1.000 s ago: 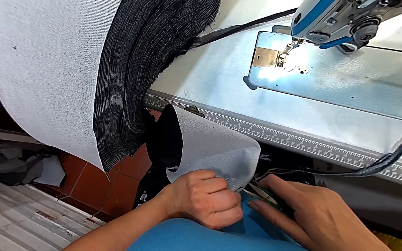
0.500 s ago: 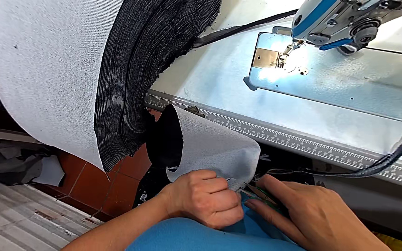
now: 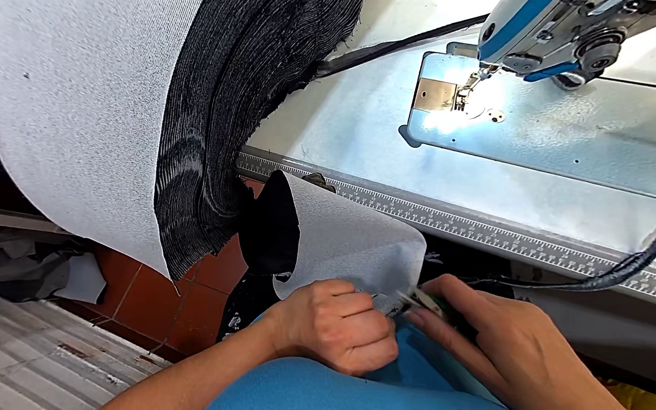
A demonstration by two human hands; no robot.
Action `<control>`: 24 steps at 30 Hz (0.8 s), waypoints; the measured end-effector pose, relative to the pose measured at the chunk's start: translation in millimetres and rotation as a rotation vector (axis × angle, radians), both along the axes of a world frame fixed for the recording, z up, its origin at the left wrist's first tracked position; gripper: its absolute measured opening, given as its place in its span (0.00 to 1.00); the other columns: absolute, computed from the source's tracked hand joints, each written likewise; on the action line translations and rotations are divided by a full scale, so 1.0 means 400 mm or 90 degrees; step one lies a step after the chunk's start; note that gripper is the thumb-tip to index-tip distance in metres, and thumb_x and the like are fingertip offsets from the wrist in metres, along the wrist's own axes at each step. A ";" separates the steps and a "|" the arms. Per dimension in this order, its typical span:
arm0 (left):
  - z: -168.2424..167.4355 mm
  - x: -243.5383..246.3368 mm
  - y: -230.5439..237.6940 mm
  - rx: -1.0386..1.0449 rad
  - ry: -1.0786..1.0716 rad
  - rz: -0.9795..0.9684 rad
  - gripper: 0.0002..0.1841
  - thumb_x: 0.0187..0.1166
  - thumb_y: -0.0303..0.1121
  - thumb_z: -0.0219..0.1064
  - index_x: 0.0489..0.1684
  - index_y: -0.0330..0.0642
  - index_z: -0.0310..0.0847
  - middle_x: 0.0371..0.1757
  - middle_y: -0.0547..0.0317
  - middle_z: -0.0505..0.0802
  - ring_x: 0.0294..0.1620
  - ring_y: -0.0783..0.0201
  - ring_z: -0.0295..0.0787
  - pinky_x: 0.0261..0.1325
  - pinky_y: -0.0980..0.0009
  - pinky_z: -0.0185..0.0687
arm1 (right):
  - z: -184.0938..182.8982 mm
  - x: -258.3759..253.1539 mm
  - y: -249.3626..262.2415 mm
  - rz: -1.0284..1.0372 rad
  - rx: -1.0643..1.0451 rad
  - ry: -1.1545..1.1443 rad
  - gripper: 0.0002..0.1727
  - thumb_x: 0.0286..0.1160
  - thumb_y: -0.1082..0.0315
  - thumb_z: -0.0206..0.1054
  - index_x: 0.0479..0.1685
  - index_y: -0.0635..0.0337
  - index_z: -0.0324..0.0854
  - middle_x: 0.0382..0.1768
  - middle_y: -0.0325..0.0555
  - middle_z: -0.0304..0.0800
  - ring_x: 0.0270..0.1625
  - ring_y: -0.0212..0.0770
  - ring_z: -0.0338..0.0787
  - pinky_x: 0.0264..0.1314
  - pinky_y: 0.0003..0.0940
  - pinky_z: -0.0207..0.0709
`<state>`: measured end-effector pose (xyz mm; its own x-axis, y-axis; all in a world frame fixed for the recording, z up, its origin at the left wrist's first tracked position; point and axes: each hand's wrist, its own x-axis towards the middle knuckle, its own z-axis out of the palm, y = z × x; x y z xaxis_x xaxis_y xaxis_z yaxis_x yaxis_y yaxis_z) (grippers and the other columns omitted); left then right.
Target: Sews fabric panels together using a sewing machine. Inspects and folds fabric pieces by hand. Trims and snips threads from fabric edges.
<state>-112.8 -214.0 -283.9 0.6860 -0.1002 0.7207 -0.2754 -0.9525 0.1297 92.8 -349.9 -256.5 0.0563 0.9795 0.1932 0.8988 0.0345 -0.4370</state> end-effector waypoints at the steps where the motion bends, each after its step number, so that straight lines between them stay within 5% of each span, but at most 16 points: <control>1: -0.001 -0.001 0.000 0.001 0.001 0.003 0.08 0.82 0.22 0.60 0.37 0.36 0.86 0.25 0.57 0.86 0.24 0.62 0.75 0.28 0.70 0.67 | 0.004 0.006 -0.002 -0.015 0.000 0.034 0.32 0.86 0.34 0.49 0.37 0.52 0.83 0.14 0.35 0.73 0.14 0.33 0.72 0.14 0.32 0.61; 6: -0.003 -0.002 -0.002 -0.003 -0.008 0.012 0.07 0.83 0.23 0.60 0.37 0.37 0.85 0.24 0.57 0.84 0.23 0.62 0.73 0.27 0.70 0.65 | -0.001 0.029 -0.001 -0.002 0.030 0.186 0.29 0.69 0.31 0.69 0.45 0.48 0.85 0.25 0.29 0.79 0.25 0.18 0.72 0.25 0.15 0.66; 9: -0.004 -0.002 -0.002 0.000 -0.013 0.015 0.07 0.82 0.23 0.61 0.38 0.37 0.86 0.24 0.57 0.85 0.23 0.62 0.73 0.28 0.70 0.66 | -0.024 0.026 0.020 0.055 0.071 0.161 0.13 0.75 0.47 0.67 0.44 0.42 0.88 0.29 0.24 0.80 0.34 0.16 0.73 0.35 0.10 0.65; 12: -0.003 -0.003 -0.002 -0.001 -0.012 0.015 0.07 0.82 0.23 0.62 0.37 0.36 0.86 0.24 0.57 0.85 0.23 0.62 0.74 0.28 0.70 0.66 | -0.037 0.029 0.039 0.155 0.088 0.144 0.10 0.82 0.54 0.62 0.47 0.39 0.89 0.39 0.25 0.84 0.49 0.23 0.78 0.53 0.16 0.70; 20: -0.004 0.002 -0.004 -0.015 0.003 0.009 0.08 0.82 0.23 0.60 0.33 0.39 0.83 0.24 0.57 0.84 0.23 0.62 0.74 0.28 0.70 0.66 | -0.058 0.007 0.043 0.197 0.106 0.057 0.08 0.80 0.58 0.57 0.40 0.45 0.82 0.35 0.33 0.81 0.45 0.33 0.80 0.47 0.24 0.72; 24: -0.005 0.009 -0.007 -0.015 0.000 0.009 0.08 0.82 0.23 0.61 0.35 0.38 0.85 0.23 0.56 0.84 0.23 0.61 0.75 0.28 0.70 0.68 | -0.049 -0.016 0.025 0.151 0.029 0.322 0.12 0.87 0.55 0.58 0.41 0.52 0.79 0.36 0.36 0.82 0.42 0.25 0.80 0.44 0.15 0.73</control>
